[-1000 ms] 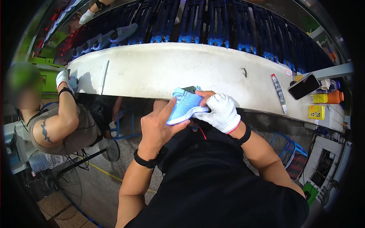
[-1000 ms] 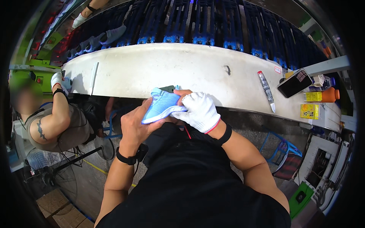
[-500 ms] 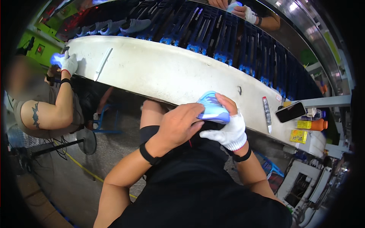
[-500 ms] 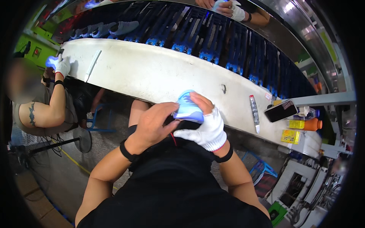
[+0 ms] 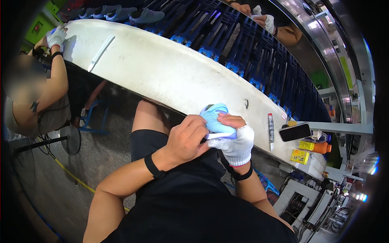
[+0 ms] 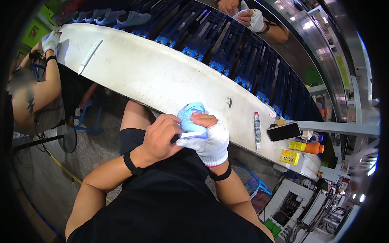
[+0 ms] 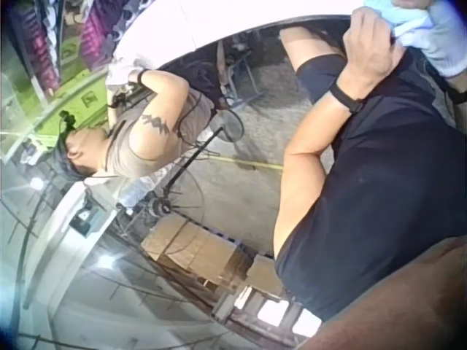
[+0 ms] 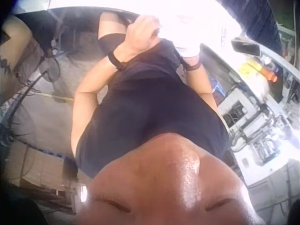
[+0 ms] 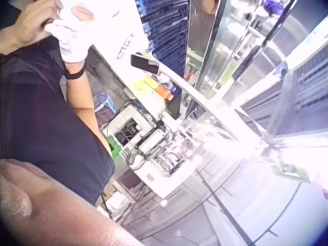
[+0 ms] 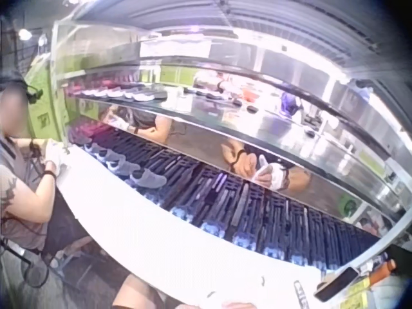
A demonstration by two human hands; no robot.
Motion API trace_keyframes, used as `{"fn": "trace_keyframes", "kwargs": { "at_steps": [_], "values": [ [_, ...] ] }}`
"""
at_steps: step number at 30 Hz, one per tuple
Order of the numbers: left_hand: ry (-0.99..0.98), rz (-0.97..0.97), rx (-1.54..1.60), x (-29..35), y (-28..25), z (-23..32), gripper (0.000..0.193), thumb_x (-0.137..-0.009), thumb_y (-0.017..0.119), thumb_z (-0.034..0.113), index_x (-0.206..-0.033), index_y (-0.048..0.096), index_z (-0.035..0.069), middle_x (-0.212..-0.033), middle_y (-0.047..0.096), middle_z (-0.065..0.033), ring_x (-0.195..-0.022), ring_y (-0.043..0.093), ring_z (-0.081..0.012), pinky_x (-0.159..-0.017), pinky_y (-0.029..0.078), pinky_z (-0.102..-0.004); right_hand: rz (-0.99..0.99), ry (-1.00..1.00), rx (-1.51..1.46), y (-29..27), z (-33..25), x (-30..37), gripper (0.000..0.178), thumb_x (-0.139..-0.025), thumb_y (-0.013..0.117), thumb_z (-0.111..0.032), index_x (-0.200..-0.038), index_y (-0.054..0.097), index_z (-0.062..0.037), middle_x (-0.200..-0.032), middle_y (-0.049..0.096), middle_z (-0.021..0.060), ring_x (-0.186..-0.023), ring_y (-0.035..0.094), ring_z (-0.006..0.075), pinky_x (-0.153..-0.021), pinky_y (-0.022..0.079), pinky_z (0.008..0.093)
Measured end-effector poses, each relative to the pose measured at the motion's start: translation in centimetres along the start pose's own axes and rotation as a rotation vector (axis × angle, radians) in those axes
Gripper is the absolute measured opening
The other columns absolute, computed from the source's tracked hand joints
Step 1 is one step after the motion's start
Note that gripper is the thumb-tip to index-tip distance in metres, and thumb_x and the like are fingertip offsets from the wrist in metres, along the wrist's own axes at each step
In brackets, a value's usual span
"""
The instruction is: Manually fitting shoe components, applying adhesive or markings, and placing them on a conveyor system in a shoe manufacturing facility.
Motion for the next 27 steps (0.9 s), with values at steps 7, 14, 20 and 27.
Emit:
{"fn": "trace_keyframes", "kwargs": {
  "at_steps": [7, 14, 20, 27],
  "values": [
    [0.108, 0.012, 0.068, 0.1, -1.1, -1.3, 0.04, -0.068, 0.094, 0.014, -0.091, 0.062, 0.008, -0.097, 0.064, -0.0125, -0.091, 0.065, -0.0357, -0.083, 0.054, -0.0446, -0.207, -0.096, -0.073, -0.2, -1.1, -1.2, 0.068, -0.069, 0.107, -0.042, -0.115, 0.071, -0.0069, -0.115, 0.081, 0.014, -0.113, 0.079, 0.0341, -0.108, 0.057, 0.0504],
    [-0.031, -0.093, 0.028, 0.5, -2.3, -1.7, 0.046, -0.075, 0.096, 0.029, -0.093, 0.059, 0.008, -0.089, 0.061, -0.0084, -0.085, 0.063, -0.0335, -0.077, 0.052, -0.0458, -0.25, -0.21, -0.091, -0.3, -0.1, -1.3, 0.055, -0.072, 0.107, -0.024, -0.111, 0.072, -0.0108, -0.11, 0.082, 0.0089, -0.108, 0.08, 0.0309, -0.105, 0.058, 0.0474],
    [-0.092, -0.222, 0.044, 2.2, -2.9, -4.8, 0.043, -0.081, 0.092, 0.024, -0.113, 0.07, 0.007, -0.11, 0.069, -0.01, -0.102, 0.067, -0.0336, -0.087, 0.057, -0.0447, -0.188, -0.206, -0.246, -0.2, 1.1, -1.1, 0.053, -0.074, 0.106, -0.026, -0.11, 0.071, -0.0103, -0.11, 0.082, 0.0097, -0.11, 0.079, 0.032, -0.106, 0.056, 0.0496],
    [0.168, -0.145, -0.253, -0.8, -7.1, -3.8, 0.07, -0.078, 0.095, 0.028, -0.14, 0.068, 0.008, -0.139, 0.072, -0.0158, -0.125, 0.073, -0.038, -0.104, 0.06, -0.0489, 0.394, 0.339, -1.027, 2.6, 2.2, -0.3, 0.045, -0.118, 0.057, -0.043, -0.107, 0.071, -0.0013, -0.106, 0.08, 0.0167, -0.1, 0.074, 0.0279, -0.103, 0.057, 0.0455]
  ]
}}
Point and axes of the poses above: each hand's wrist, its own x-axis away from the middle knuckle, its own y-axis out of the palm, z = x × y, the point moved 1 cm from there along -x, towards the middle knuckle
